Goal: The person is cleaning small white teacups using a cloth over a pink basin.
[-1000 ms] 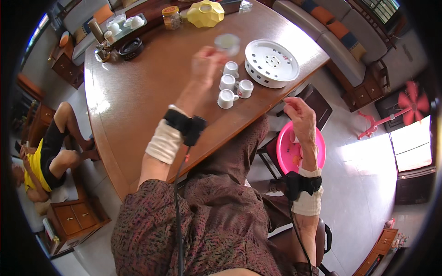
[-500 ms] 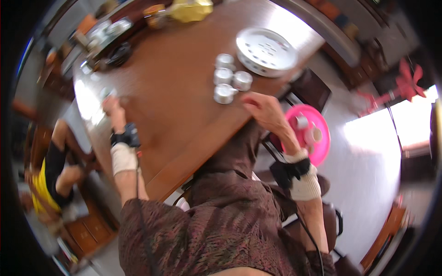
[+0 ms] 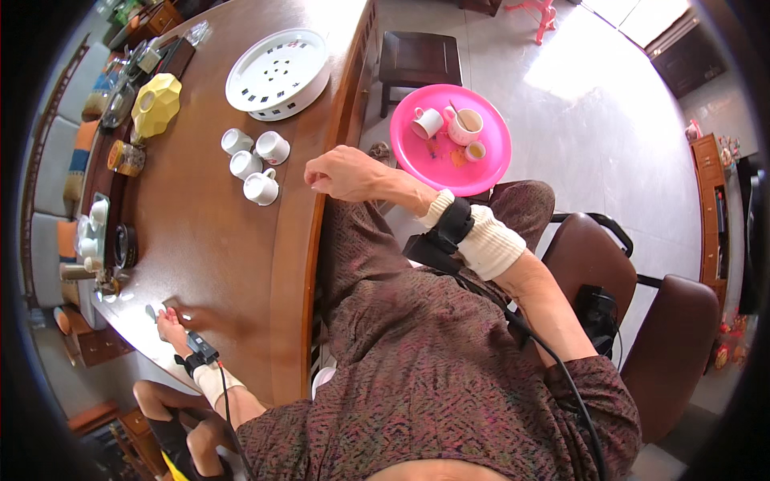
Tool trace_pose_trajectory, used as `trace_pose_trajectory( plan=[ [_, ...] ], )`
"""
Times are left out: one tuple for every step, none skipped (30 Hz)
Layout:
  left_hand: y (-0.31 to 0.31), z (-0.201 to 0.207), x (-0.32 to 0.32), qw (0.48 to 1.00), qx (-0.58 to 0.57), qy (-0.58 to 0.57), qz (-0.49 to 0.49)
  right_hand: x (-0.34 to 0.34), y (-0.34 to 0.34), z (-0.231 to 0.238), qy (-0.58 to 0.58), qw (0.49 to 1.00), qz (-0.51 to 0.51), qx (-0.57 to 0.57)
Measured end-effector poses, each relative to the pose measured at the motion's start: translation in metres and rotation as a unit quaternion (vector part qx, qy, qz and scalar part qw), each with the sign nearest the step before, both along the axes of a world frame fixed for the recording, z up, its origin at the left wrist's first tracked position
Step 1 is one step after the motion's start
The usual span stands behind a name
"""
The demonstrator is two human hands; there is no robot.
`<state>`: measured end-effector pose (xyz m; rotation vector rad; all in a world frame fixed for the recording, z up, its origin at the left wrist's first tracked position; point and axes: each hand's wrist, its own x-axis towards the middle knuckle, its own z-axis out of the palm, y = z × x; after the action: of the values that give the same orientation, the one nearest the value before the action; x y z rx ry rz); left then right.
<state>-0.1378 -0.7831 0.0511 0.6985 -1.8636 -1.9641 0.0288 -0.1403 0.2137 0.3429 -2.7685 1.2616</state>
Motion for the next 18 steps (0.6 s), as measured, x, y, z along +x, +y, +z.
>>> trace_pose_trajectory(
  plan=[
    [-0.027,0.004,0.004,1.000,-0.013,0.011,-0.004,0.000,0.000,0.001,0.004,1.000,0.012,-0.007],
    [-0.035,0.005,0.000,1.000,-0.002,0.000,0.016,0.001,0.002,-0.002,0.003,1.000,0.018,-0.010],
    [-0.042,0.006,-0.005,0.999,0.010,-0.011,0.035,0.003,0.005,-0.003,0.006,1.000,0.018,-0.018],
    [-0.041,0.007,-0.012,0.999,-0.005,-0.016,0.047,0.006,0.009,-0.003,-0.006,1.000,0.013,-0.016],
    [-0.044,0.011,-0.017,0.999,-0.006,-0.021,0.050,0.009,0.013,-0.002,-0.017,1.000,0.011,-0.014],
    [-0.017,-0.001,-0.020,0.999,0.019,-0.027,0.026,0.012,0.018,-0.004,-0.046,0.999,0.000,0.000],
    [-0.015,0.004,-0.020,0.999,0.035,-0.024,0.012,0.014,0.022,-0.006,-0.044,0.999,0.000,-0.001],
    [-0.011,0.008,-0.020,0.999,0.033,-0.021,0.013,0.015,0.025,-0.009,-0.031,0.999,-0.004,0.007],
    [-0.012,0.013,-0.019,1.000,0.018,0.015,-0.011,0.015,0.026,-0.010,-0.015,1.000,-0.005,0.012],
    [-0.015,0.020,-0.017,0.998,0.002,0.051,-0.035,0.015,0.029,-0.011,-0.024,1.000,-0.006,0.006],
    [-0.018,0.025,-0.011,0.999,0.011,0.045,-0.011,0.016,0.031,-0.013,-0.019,1.000,0.000,0.001],
    [0.031,0.021,-0.013,0.999,0.036,0.029,-0.007,0.021,0.042,-0.018,-0.029,0.999,-0.025,0.012],
    [0.083,0.021,-0.012,0.998,0.061,0.013,-0.003,0.027,0.054,-0.023,-0.040,0.998,-0.051,0.021],
    [0.031,0.013,0.005,0.998,0.047,0.026,0.036,0.020,0.041,-0.022,-0.035,0.999,-0.026,0.004],
    [0.034,0.020,0.001,0.998,0.043,0.028,0.033,0.022,0.046,-0.022,-0.034,0.999,-0.029,-0.001],
    [0.039,0.026,-0.004,0.999,0.031,0.018,0.030,0.024,0.052,-0.023,-0.042,0.998,-0.045,-0.009],
    [0.041,0.031,-0.005,0.999,0.019,0.010,0.031,0.025,0.056,-0.024,-0.049,0.997,-0.057,-0.017],
    [0.045,0.035,-0.006,1.000,0.008,0.000,0.030,0.028,0.059,-0.030,-0.013,0.998,-0.053,-0.006]
  ],
)
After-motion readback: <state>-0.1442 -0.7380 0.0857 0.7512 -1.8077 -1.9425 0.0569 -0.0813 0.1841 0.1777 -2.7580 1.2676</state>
